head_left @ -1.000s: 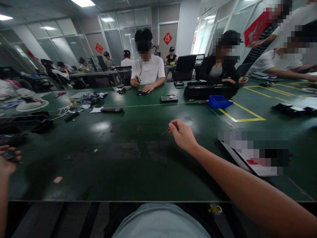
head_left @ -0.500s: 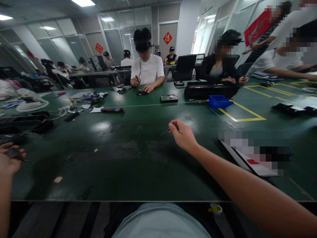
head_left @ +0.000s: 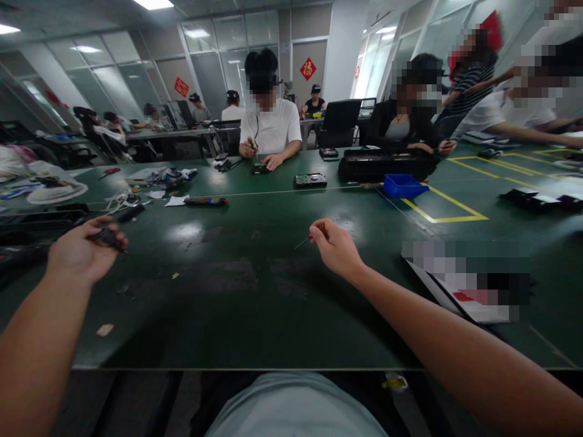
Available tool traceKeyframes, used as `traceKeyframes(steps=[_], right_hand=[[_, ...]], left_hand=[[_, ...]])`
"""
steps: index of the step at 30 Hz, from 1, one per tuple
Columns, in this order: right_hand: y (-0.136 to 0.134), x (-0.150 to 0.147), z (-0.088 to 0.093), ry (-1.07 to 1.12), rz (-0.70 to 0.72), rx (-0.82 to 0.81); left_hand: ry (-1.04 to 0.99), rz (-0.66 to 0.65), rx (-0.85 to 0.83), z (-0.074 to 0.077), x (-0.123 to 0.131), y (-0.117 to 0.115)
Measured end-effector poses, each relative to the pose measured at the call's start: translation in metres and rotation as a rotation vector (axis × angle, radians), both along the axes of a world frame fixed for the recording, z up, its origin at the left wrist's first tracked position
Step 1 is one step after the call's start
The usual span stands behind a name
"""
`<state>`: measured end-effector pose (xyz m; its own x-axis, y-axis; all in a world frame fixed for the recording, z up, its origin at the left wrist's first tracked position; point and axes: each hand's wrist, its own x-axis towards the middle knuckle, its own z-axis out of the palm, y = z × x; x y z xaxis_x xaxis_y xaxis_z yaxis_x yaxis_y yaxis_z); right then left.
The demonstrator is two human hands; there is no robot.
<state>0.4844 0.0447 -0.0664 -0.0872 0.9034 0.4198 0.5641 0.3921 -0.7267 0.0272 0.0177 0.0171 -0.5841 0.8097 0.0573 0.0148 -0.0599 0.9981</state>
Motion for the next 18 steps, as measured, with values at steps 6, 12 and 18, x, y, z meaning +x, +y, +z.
traceKeyframes(steps=[6,12,18], right_hand=[[-0.001,0.001,0.002,-0.006,0.011,0.005],[-0.003,0.000,0.007,-0.020,0.005,-0.003],[-0.005,0.000,0.008,-0.025,0.018,0.001]], left_hand=[[-0.113,-0.337,-0.056,-0.006,0.082,0.019],[-0.073,-0.685,-0.063,-0.020,0.164,0.025],[0.330,-0.823,-0.114,-0.038,0.234,0.019]])
